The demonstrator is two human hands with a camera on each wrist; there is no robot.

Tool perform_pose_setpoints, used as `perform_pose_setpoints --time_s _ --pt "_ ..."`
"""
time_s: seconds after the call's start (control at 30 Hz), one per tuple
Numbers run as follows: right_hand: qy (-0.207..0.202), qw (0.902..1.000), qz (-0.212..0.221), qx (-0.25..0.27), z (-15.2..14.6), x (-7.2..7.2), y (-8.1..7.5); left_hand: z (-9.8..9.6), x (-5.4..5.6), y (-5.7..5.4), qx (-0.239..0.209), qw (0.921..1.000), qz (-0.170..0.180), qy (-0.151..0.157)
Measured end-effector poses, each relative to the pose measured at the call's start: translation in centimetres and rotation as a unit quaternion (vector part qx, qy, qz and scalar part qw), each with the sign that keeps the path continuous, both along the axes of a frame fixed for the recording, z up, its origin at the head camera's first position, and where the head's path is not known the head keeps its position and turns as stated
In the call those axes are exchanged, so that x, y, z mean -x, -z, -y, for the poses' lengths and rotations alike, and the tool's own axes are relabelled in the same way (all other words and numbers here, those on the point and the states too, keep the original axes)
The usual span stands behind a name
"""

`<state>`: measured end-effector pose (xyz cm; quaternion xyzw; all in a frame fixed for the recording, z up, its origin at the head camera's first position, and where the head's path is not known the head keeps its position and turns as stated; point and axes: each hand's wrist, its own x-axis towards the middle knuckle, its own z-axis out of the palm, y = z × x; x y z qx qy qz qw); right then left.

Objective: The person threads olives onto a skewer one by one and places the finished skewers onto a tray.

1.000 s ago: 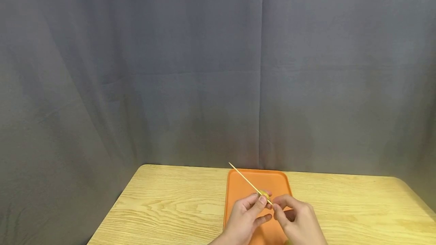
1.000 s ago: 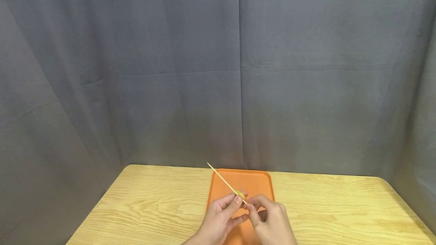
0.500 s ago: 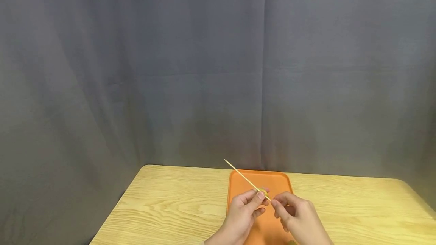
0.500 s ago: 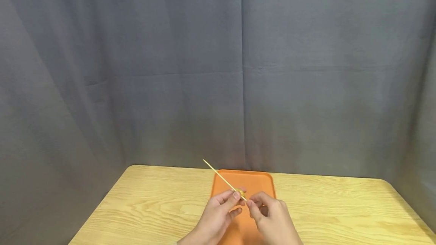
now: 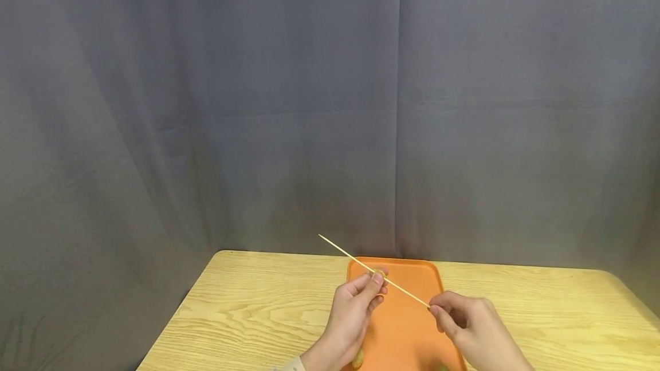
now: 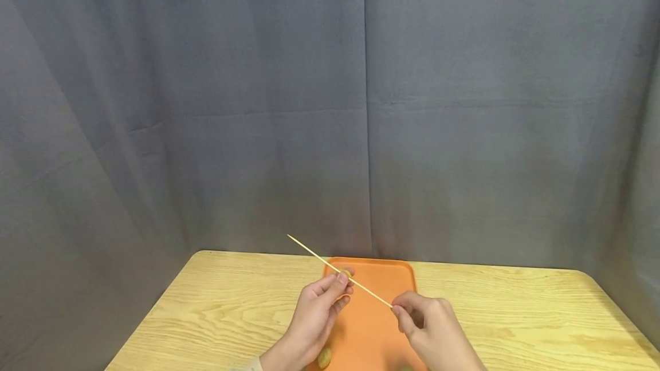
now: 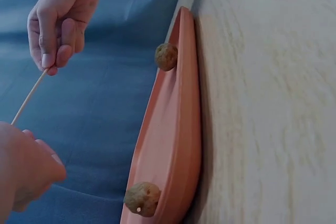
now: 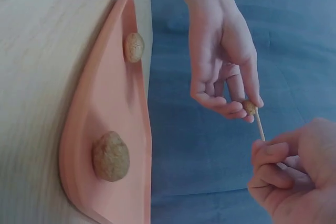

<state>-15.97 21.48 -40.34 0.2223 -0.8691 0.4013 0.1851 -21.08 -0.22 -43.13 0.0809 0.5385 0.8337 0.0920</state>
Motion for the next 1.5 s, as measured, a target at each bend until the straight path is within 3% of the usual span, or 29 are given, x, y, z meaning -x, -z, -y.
perform_pose_setpoints --time_s 0.1,0.17,0.43,0.63,0.87,1.03,1.1,1.2,1.3,1.37,1.5 --pt "-0.006 0.9988 -0.049 0.005 0.2 -0.1 0.4 -0.1 -0.3 0.1 0.007 0.9999 -0.009 0.012" --pt "-0.004 0.9984 -0.055 0.013 0.3 -0.2 0.5 -0.2 -0.4 0.2 0.007 0.9998 -0.009 0.019" --pt "0.002 0.9995 -0.019 0.026 0.9 -0.5 0.4 -0.9 -1.0 0.7 0.015 0.9992 -0.010 0.035" --pt "0.008 0.9994 -0.020 0.028 0.6 -0.3 0.4 -1.3 -1.2 1.1 0.026 0.9972 -0.005 0.071" --pt "0.070 0.9973 0.022 0.012 -0.7 -0.5 -0.7 -0.8 -0.6 0.9 0.104 0.9906 -0.020 0.087" --pt "0.108 0.9942 0.003 0.006 -2.3 -0.5 -2.2 -0.8 -0.8 0.7 0.159 0.9825 -0.025 0.094" --pt "0.120 0.9928 -0.001 0.006 -3.0 -0.6 -2.8 -1.0 -1.1 0.8 0.199 0.9728 -0.040 0.112" --pt "0.138 0.9905 -0.002 0.004 -3.9 -0.7 -3.7 -1.1 -1.6 1.1 0.265 0.9476 -0.070 0.164" --pt "0.151 0.9885 -0.002 0.006 -4.8 -0.9 -4.3 -1.3 -1.8 1.5 0.353 0.9012 -0.117 0.222" --pt "0.159 0.9873 0.000 0.007 -5.2 -1.1 -4.6 -1.7 -1.9 1.6 0.388 0.8766 -0.132 0.253" --pt "0.163 0.9865 0.007 0.015 -5.5 -1.3 -5.0 -3.0 -2.3 1.7 0.461 0.8241 -0.185 0.273"
